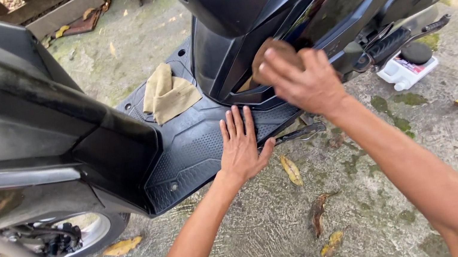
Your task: The person wipes the side panel of a black scooter with a brown cloth. They use their left hand to stabilize the scooter while wiping the surface with their right hand.
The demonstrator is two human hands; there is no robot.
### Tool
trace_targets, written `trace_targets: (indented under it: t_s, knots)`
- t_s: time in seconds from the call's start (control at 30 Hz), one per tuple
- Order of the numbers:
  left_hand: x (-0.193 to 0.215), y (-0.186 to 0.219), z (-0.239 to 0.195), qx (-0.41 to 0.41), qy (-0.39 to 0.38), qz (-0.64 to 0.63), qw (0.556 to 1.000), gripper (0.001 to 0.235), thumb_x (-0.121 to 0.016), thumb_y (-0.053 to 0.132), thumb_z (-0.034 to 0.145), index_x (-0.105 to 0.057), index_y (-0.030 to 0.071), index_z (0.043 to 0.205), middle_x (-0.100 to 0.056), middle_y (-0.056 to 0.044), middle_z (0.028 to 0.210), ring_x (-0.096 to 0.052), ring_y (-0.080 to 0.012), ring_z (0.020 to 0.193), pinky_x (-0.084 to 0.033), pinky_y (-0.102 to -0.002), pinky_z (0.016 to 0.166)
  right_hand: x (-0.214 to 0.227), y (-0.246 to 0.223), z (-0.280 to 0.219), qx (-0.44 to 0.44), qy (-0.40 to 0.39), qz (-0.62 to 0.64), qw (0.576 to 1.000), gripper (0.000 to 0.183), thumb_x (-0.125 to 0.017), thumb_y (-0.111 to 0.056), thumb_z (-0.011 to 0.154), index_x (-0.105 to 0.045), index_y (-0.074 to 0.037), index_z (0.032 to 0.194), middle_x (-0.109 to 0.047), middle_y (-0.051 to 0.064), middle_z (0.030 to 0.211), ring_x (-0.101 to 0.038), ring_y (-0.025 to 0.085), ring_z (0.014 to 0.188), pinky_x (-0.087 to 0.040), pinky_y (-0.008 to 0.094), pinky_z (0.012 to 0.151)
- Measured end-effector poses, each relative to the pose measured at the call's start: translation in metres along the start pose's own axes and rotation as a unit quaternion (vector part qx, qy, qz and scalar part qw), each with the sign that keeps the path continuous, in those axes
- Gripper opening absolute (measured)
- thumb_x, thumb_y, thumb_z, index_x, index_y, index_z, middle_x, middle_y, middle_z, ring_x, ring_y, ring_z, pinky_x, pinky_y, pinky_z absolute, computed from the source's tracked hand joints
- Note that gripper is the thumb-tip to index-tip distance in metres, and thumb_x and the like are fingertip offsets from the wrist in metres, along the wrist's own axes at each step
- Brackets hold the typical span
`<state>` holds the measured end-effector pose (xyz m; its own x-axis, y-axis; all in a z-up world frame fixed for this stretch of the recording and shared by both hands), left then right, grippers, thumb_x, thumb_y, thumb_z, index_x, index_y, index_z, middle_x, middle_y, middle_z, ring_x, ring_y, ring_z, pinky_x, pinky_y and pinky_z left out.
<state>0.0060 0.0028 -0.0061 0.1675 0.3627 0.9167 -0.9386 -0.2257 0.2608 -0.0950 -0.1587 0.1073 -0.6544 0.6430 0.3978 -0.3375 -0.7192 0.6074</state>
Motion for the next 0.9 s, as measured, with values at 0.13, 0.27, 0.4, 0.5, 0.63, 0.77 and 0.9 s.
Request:
trace_targets:
  t_s: [0.13, 0.27, 0.4, 0.5, 0.63, 0.77, 0.9]
  knots:
    - [0.002, 0.006, 0.008, 0.005, 0.027, 0.001, 1.0, 0.103, -0.037, 0.061, 0.097, -0.005, -0.021, 0.151, -0.001, -0.053, 0.153, 0.002, -0.0617, 0.147, 0.002, -0.065, 0.118, 0.035, 0.054, 0.021, -0.077, 0.059, -0.087, 0.991, 0.021, -0.064, -0.034, 0.109, -0.072, -0.027, 0.126, -0.053, -0.004, 0.146, -0.054, 0.01, 0.106, -0.05, 0.029, 0.079]
    - [-0.001, 0.009, 0.021, 0.038, 0.048, -0.028, 0.998, 0.123, -0.046, 0.071, 0.092, 0.006, -0.025, 0.147, 0.002, -0.061, 0.144, 0.005, -0.0675, 0.143, 0.002, -0.073, 0.113, 0.042, 0.067, 0.019, -0.169, 0.073, 0.019, 0.983, 0.04, -0.078, -0.02, 0.099, -0.075, -0.008, 0.138, -0.044, 0.007, 0.158, -0.057, 0.03, 0.106, -0.049, 0.043, 0.093]
    - [0.001, 0.01, 0.02, 0.044, 0.044, -0.021, 0.998, 0.124, -0.049, 0.072, 0.091, 0.001, -0.027, 0.147, -0.002, -0.062, 0.144, 0.005, -0.0663, 0.144, 0.002, -0.071, 0.114, 0.019, 0.029, 0.006, -0.073, 0.075, -0.051, 0.993, 0.03, -0.067, -0.024, 0.105, -0.064, -0.02, 0.135, -0.027, 0.002, 0.169, -0.054, 0.012, 0.096, -0.048, 0.028, 0.078]
    - [0.013, 0.013, 0.015, 0.106, -0.027, -0.028, 0.994, 0.131, -0.057, 0.075, 0.08, 0.0, -0.014, 0.157, -0.012, -0.047, 0.156, -0.011, -0.0559, 0.15, -0.006, -0.062, 0.122, 0.009, -0.028, -0.021, 0.0, 0.033, -0.001, 0.999, 0.046, -0.056, -0.031, 0.091, -0.063, -0.017, 0.134, -0.054, 0.005, 0.146, -0.054, 0.028, 0.091, -0.047, 0.04, 0.072]
    - [0.017, 0.002, -0.003, 0.07, -0.028, 0.004, 0.997, 0.121, -0.063, 0.065, 0.081, -0.009, -0.011, 0.158, -0.017, -0.039, 0.16, -0.016, -0.0502, 0.151, -0.009, -0.057, 0.123, 0.023, -0.031, -0.019, 0.005, 0.075, 0.076, 0.994, 0.042, -0.051, -0.027, 0.095, -0.066, -0.016, 0.133, -0.058, 0.007, 0.142, -0.056, 0.034, 0.082, -0.046, 0.042, 0.064]
    - [0.015, -0.015, -0.025, 0.062, -0.043, 0.043, 0.996, 0.109, -0.057, 0.066, 0.085, -0.022, -0.008, 0.157, -0.022, -0.03, 0.163, -0.017, -0.0421, 0.153, -0.007, -0.053, 0.125, 0.028, -0.04, -0.037, 0.015, 0.065, 0.099, 0.993, 0.039, -0.053, -0.025, 0.091, -0.07, -0.017, 0.125, -0.063, 0.007, 0.135, -0.055, 0.034, 0.076, -0.048, 0.043, 0.06]
    - [0.022, -0.025, -0.041, 0.061, -0.048, 0.052, 0.996, 0.105, -0.057, 0.062, 0.086, -0.021, -0.006, 0.158, -0.02, -0.027, 0.165, -0.016, -0.0397, 0.154, -0.007, -0.05, 0.126, 0.028, -0.034, -0.047, 0.022, 0.038, 0.135, 0.99, 0.04, -0.057, -0.027, 0.086, -0.072, -0.022, 0.122, -0.066, 0.003, 0.13, -0.054, 0.033, 0.075, -0.048, 0.041, 0.058]
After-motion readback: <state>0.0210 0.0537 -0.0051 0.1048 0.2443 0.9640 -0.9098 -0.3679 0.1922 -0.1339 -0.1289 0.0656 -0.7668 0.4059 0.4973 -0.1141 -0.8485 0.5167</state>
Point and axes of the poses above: each hand's wrist, its own z-axis towards the middle knuckle, its own x-axis out of the back of the hand, y = z × x, the point moved 4 cm from there along z, towards the middle knuckle
